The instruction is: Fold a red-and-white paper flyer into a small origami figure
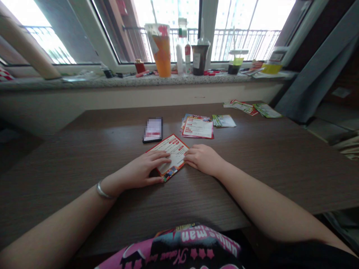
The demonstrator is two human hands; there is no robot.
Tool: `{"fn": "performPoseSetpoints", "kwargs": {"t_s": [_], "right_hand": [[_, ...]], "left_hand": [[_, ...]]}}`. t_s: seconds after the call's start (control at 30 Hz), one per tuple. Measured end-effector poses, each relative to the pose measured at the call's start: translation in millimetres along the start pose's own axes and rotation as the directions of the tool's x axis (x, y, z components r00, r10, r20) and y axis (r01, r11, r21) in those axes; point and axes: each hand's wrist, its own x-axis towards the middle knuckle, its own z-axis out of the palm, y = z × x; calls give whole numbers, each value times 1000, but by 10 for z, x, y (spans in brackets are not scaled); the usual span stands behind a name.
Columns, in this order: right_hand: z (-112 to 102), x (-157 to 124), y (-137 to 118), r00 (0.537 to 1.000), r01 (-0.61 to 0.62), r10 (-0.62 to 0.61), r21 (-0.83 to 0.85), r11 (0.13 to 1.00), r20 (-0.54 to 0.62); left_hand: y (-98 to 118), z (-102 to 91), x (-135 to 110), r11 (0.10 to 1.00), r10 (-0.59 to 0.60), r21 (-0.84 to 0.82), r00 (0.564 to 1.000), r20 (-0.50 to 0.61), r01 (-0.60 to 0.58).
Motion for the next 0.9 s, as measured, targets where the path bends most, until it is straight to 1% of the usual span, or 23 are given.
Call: {"fn": "performPoseSetpoints", "kwargs": {"t_s": [0.1, 0.3, 0.5, 0.7, 0.8, 0.9], "right_hand": [[-4, 9, -41, 999, -45, 45, -1, 999, 10], [31, 43, -44, 993, -118, 119, 101, 988, -8], [28, 71, -51, 995, -103, 103, 167, 981, 11], [9, 73, -66, 998, -66, 64, 195, 979, 15], [-6, 74, -77, 998, -62, 59, 206, 977, 21], [-22, 79, -90, 997, -72, 68, 220, 973, 27]], "left_hand": [[10, -24, -1, 1000, 7, 21, 1000, 16, -7], [25, -48, 17, 998, 14, 60, 1000, 14, -15], [98, -69, 71, 1000, -13, 22, 1000, -25, 13], [141, -62, 112, 994, -94, -57, 994, -61, 91], [156, -49, 135, 980, -179, -98, 981, -76, 171], [148, -25, 150, 969, -239, -94, 966, -104, 229]]}}
